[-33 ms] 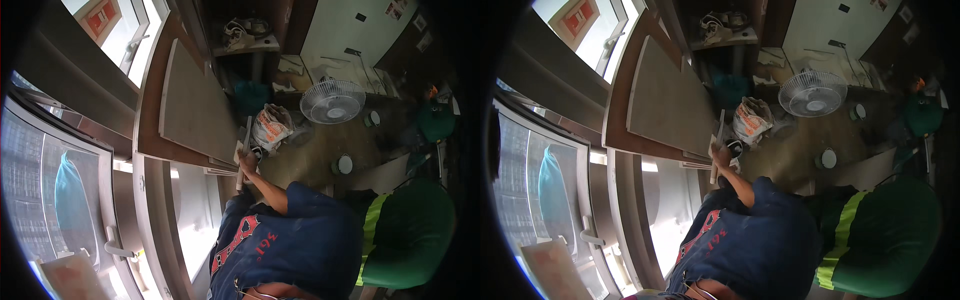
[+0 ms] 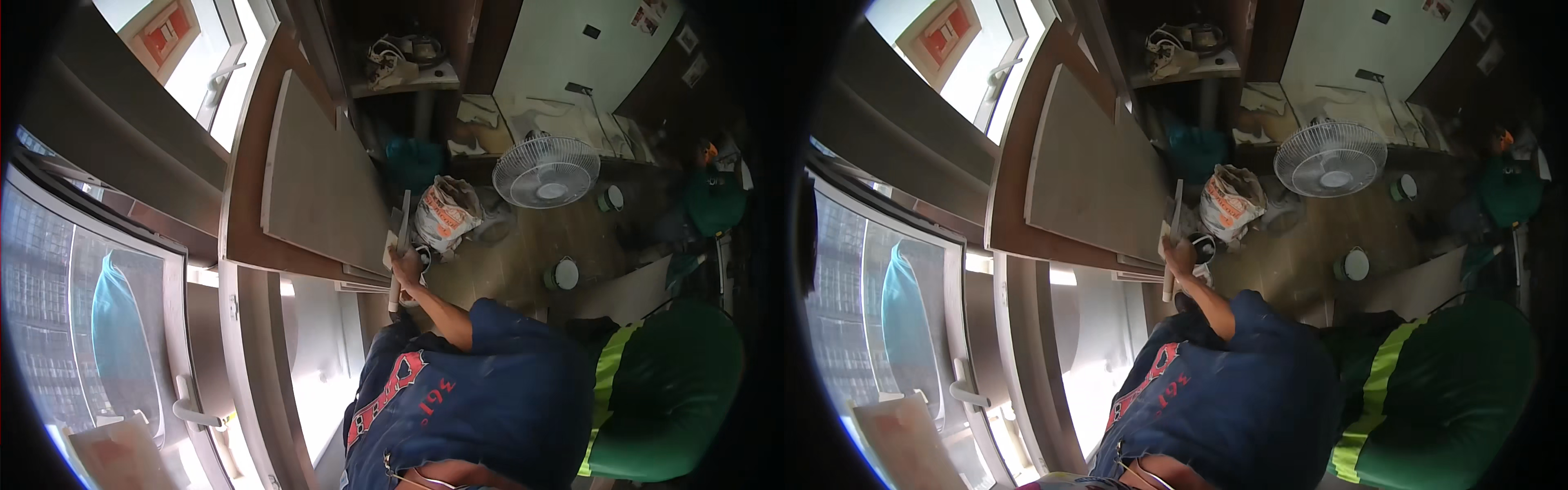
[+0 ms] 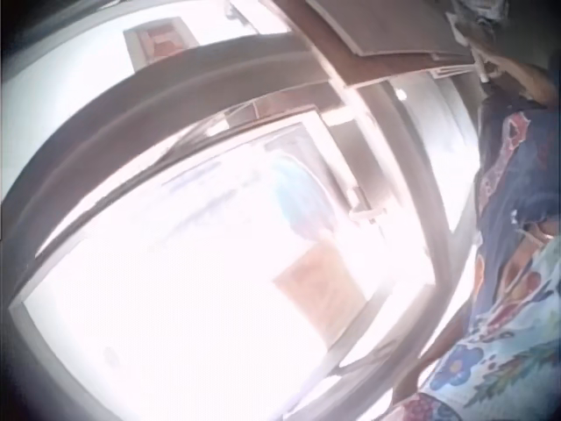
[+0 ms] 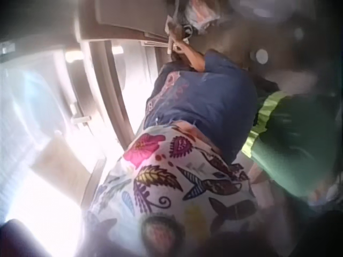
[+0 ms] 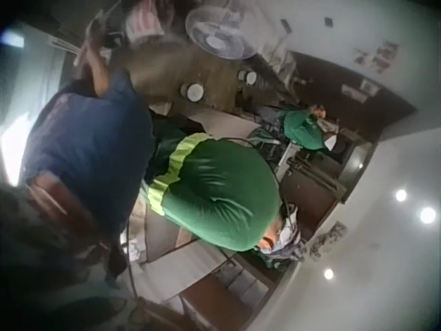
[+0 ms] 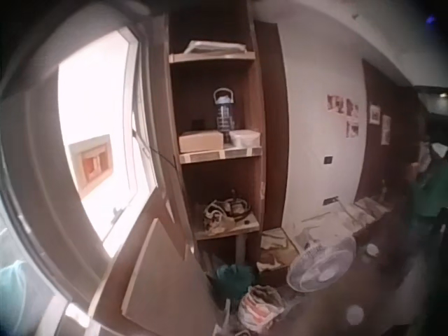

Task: The person measures a large wooden board on the floor using a tape measure and marks it with a utility knife. They then cut the board along the marked line and lift the separated piece.

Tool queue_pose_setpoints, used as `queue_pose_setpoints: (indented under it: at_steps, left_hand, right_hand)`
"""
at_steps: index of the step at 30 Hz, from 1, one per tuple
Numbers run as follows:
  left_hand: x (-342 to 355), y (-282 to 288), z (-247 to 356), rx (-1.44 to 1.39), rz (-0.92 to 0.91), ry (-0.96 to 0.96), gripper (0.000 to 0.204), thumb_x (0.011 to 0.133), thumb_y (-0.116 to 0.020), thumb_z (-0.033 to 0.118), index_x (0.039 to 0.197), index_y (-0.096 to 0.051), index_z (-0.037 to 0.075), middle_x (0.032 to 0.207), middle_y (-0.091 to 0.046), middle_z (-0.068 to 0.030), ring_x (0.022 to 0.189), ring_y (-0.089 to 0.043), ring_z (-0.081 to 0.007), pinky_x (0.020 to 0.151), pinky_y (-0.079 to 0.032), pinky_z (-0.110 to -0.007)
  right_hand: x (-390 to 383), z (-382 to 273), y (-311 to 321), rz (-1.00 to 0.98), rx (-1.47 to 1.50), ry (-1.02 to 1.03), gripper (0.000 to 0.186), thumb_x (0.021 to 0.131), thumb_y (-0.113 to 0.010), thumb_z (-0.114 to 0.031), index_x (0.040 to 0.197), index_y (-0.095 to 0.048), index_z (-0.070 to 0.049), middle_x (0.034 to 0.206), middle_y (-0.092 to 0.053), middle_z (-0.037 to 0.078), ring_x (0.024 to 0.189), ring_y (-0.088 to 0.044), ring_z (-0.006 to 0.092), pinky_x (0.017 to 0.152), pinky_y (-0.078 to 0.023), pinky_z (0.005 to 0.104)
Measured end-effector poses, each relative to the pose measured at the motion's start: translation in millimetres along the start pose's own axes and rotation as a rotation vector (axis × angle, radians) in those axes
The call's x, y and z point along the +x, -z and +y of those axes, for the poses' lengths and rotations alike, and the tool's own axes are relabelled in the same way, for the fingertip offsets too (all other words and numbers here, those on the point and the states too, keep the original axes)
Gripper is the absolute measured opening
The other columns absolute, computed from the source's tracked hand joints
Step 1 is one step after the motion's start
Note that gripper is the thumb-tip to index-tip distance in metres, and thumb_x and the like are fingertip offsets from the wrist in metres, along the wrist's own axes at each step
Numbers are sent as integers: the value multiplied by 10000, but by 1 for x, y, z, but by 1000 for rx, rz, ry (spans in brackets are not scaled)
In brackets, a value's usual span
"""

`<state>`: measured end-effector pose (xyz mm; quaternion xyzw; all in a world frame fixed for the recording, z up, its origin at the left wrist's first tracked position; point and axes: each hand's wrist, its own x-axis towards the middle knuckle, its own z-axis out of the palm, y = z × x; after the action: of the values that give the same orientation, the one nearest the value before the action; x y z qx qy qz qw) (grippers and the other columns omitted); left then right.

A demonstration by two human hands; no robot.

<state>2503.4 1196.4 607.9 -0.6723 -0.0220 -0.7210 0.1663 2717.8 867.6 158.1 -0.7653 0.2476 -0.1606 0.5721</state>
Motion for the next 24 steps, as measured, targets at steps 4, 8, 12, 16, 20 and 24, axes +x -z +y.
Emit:
queue_pose_setpoints:
  at_steps: [4,8,12,16,20,24]
  left_hand:
    - [1,-15,40,-48,-37,-6,337,944,-503,305,1071,-432,2,929,-553,-180,790,-576,-284,634,-470,-410]
    - [-5,-47,123,-301,-101,-8,323,952,-492,302,1067,-433,7,920,-551,-178,778,-576,-279,629,-471,-407]
    - [-13,-92,232,-724,-457,34,138,980,-407,173,1050,-477,77,974,-598,-167,822,-579,-240,707,-463,-363]
    - [-28,-200,378,-1124,-872,-4,371,692,-587,-80,1029,-564,75,1066,-582,-149,834,-609,-300,688,-513,-371]
    - [-49,-292,497,-1253,-1110,-43,322,719,-634,-22,1025,-574,57,1068,-576,-156,960,-588,-353,778,-503,-413]
    - [-64,-400,637,-1172,-1216,-122,257,795,-613,53,1047,-566,31,1102,-558,-210,1019,-557,-384,859,-461,-420]
  right_hand:
    - [39,-34,5,-132,-61,-58,370,812,-655,-354,866,-638,11,715,-654,192,714,-655,365,635,-489,420]
    - [86,-49,30,-135,43,-100,378,811,-663,-354,879,-639,18,730,-657,184,724,-656,336,648,-487,397]
    - [105,-69,50,-95,158,-22,344,814,-671,-316,900,-647,17,729,-661,162,701,-656,298,640,-483,384]
    - [150,-61,112,-77,96,-174,363,809,-674,-309,937,-639,29,760,-665,131,714,-651,277,680,-488,372]
    - [202,-69,154,-194,153,-111,288,802,-704,-249,909,-590,-8,686,-585,18,597,-541,98,555,-442,271]
    - [256,-72,205,-301,242,-147,251,823,-686,-232,921,-613,-12,638,-594,14,545,-550,99,512,-435,274]
